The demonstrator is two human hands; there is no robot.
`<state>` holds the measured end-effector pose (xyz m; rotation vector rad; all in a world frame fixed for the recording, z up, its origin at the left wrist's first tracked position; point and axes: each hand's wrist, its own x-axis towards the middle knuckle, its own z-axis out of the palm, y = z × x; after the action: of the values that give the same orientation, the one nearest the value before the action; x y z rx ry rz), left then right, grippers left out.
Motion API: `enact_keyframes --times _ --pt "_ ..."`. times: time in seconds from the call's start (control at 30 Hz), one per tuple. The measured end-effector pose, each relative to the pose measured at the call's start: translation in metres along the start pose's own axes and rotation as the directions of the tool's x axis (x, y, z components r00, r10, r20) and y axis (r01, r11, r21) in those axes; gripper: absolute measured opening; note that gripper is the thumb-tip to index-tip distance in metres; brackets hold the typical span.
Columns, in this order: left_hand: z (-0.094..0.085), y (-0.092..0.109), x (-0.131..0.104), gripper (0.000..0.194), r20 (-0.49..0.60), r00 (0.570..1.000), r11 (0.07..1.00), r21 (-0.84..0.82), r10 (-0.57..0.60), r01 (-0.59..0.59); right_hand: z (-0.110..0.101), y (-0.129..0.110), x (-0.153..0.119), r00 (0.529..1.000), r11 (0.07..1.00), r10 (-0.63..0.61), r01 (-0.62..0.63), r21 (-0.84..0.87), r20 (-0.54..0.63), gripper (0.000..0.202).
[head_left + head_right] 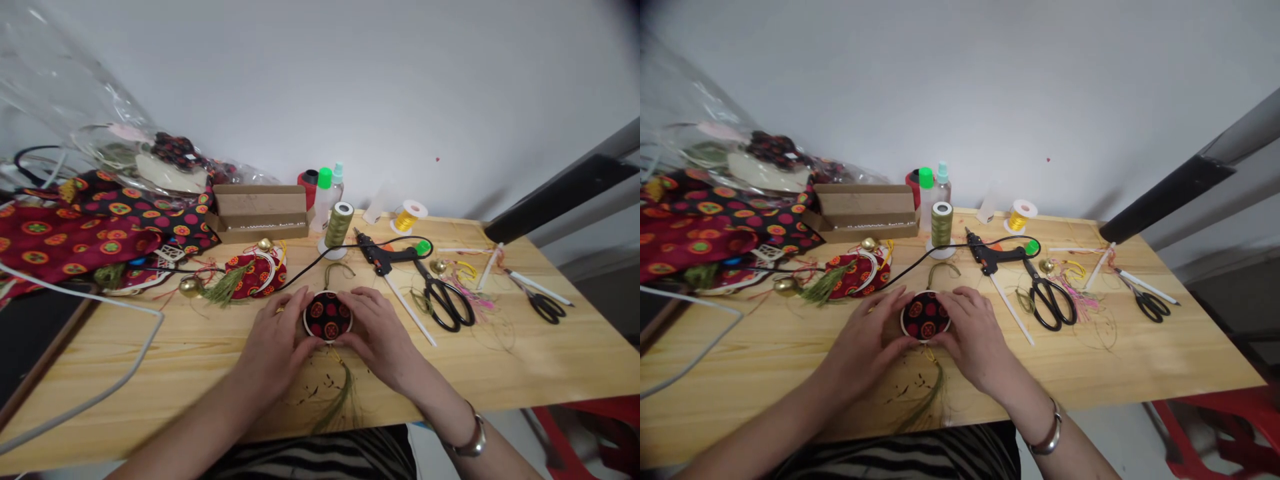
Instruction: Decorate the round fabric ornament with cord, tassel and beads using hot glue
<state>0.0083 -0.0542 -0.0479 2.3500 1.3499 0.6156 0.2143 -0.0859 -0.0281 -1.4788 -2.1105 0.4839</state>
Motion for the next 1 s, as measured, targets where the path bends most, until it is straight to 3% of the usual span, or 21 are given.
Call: enact_keyframes --times 0.3,0.4,0.57,0.77,1.0 --pt "0.0 -0.003 -0.002 0.063 -0.044 0.999 0.999 -0.02 0.026 -0.027 -0.005 0.001 -0.003 1.0 0.999 -0.009 0.009 0.038 0.0 0.059" --pt "-0.003 0.0 -0.004 0.057 -0.104 0.985 0.99 0.029 0.14 -0.138 -0.005 -0.002 -0.007 1.0 1.0 -0.017 0.017 -0.003 -0.02 0.054" --pt "-0.004 0.012 -0.011 0.031 -0.178 0.922 0.931 0.194 0.343 -0.309 -0.001 -0.017 -0.01 0.995 0.981 -0.096 0.096 -0.166 0.009 0.044" --pt "0.001 0.019 -0.016 0.028 -0.192 0.926 0.929 0.246 0.325 -0.275 0.0 -0.026 -0.004 0.985 0.961 -0.118 0.145 -0.234 0.125 0.054" --pt "0.0 0.019 -0.017 0.03 -0.153 0.944 0.933 0.261 0.292 -0.246 -0.006 -0.028 -0.001 0.985 0.974 -0.116 0.138 -0.182 0.125 0.05"
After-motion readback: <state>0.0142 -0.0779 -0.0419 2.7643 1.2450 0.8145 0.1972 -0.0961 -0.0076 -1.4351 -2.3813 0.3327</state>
